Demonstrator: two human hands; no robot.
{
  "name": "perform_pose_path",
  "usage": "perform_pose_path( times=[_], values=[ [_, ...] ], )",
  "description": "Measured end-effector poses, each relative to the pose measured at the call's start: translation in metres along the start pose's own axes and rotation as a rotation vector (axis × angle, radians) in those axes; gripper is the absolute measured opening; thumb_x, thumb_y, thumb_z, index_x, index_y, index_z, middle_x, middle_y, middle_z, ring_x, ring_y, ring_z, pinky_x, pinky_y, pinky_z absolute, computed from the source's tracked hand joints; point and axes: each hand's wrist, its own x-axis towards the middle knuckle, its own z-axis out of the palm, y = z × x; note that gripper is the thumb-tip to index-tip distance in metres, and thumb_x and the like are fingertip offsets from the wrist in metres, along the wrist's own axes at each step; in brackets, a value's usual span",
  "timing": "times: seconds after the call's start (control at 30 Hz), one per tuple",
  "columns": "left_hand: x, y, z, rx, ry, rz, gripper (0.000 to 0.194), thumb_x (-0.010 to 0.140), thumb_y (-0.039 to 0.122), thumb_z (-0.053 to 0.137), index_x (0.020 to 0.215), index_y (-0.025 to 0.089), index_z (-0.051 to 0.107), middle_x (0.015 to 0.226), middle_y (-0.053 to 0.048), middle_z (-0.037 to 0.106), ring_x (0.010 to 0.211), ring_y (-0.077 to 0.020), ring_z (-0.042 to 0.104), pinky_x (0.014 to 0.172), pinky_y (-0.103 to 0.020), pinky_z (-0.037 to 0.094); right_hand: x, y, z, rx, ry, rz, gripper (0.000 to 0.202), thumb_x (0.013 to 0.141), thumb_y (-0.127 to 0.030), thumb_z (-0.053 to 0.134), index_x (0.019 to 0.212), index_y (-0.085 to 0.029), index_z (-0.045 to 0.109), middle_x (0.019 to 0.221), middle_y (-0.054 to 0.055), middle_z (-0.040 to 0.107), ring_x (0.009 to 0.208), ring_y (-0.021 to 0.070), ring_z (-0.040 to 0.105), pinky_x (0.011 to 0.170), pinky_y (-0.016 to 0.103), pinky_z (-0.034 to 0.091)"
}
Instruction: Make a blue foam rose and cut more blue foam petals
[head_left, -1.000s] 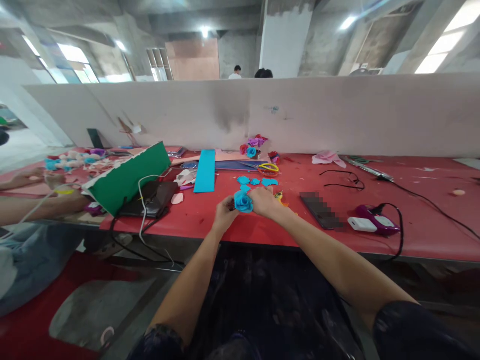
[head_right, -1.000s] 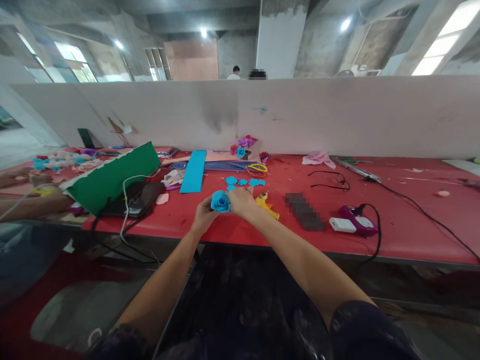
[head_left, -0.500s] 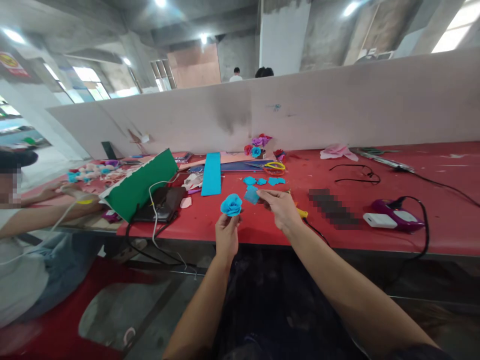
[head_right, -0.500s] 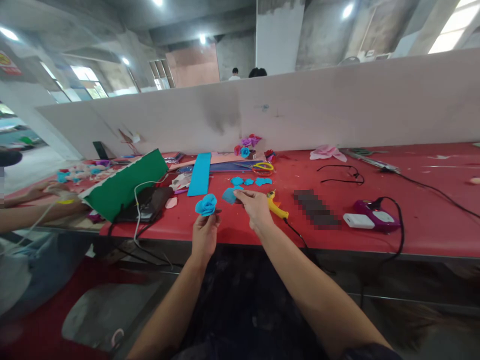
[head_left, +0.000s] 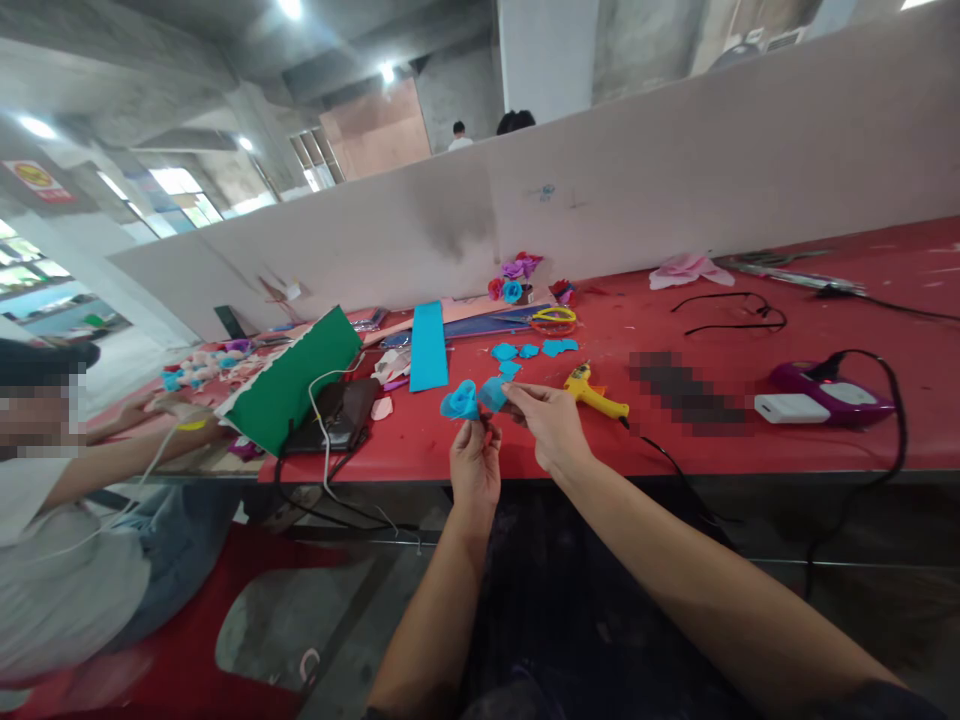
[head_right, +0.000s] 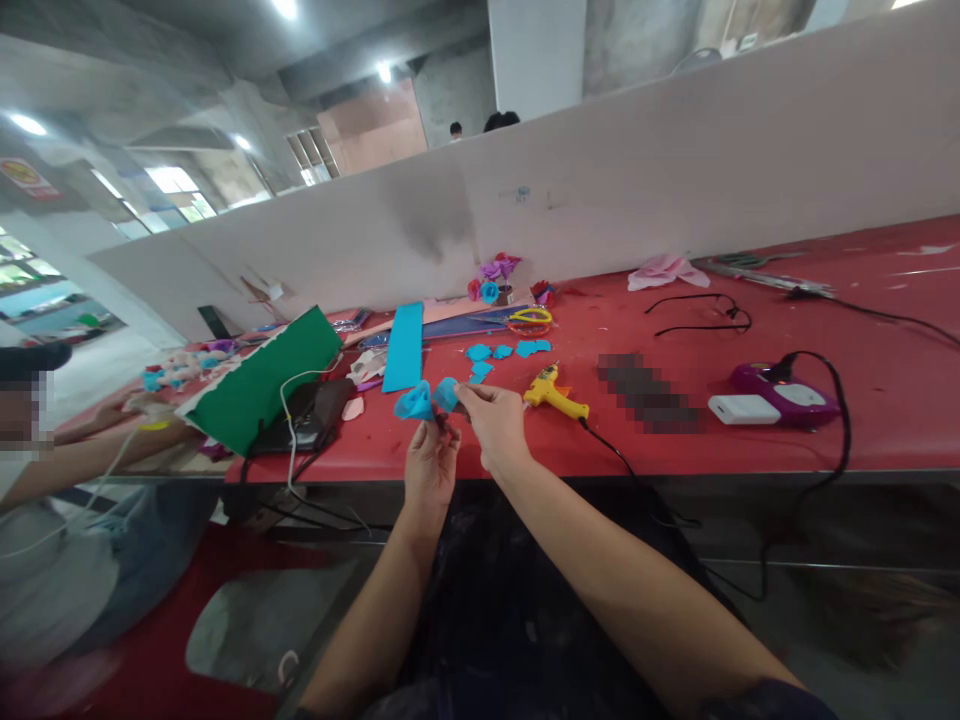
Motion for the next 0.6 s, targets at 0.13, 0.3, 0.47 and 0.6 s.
perform_pose_path(
  times=[0.13, 0.3, 0.47, 0.6],
  values=[
    [0.0016, -0.0035, -0.0024, 0.014, 0.025, 0.034, 0.026, 0.062, 0.033, 0.082, 0.081, 0.020, 0.070, 0.083, -0.001, 0.069, 0.073, -0.0089, 0.062, 0.077, -0.026, 0.046, -0.0031, 0.0051, 0.0011, 0.023, 0.010, 0.029, 0.023, 0.061, -0.035, 0.075, 0.074, -0.016, 0.075, 0.068, 0.005, 0.074, 0.065, 0.0165, 0.067, 0.060, 0.026, 0.046],
    [0.0022, -0.0055, -0.0032, 0.073, 0.040, 0.078, 0.020, 0.063, 0.031, 0.079, 0.077, 0.020, 0.069, 0.080, 0.001, 0.069, 0.072, -0.0094, 0.060, 0.076, -0.026, 0.045, -0.0059, 0.0075, 0.0027, 0.079, 0.001, 0.030, 0.021, 0.060, -0.032, 0.077, 0.073, -0.016, 0.076, 0.066, 0.004, 0.073, 0.061, 0.0137, 0.065, 0.061, 0.026, 0.046],
    [0.0025, -0.0073, -0.0031, 0.164, 0.036, 0.156, 0.022, 0.061, 0.035, 0.079, 0.076, 0.022, 0.071, 0.081, 0.000, 0.070, 0.077, -0.0124, 0.062, 0.076, -0.027, 0.046, -0.0083, 0.0077, 0.0036, 0.108, -0.025, 0.013, 0.020, 0.060, -0.032, 0.078, 0.071, -0.016, 0.076, 0.063, 0.002, 0.072, 0.060, 0.0130, 0.064, 0.061, 0.026, 0.047],
    [0.0025, -0.0073, -0.0051, 0.218, -0.006, 0.171, 0.023, 0.062, 0.036, 0.080, 0.079, 0.023, 0.073, 0.085, -0.001, 0.072, 0.085, -0.0151, 0.064, 0.082, -0.029, 0.046, -0.0087, 0.0070, 0.0029, 0.107, -0.018, 0.025, 0.020, 0.059, -0.032, 0.078, 0.072, -0.017, 0.076, 0.068, 0.003, 0.073, 0.063, 0.0136, 0.065, 0.063, 0.026, 0.049]
  ],
)
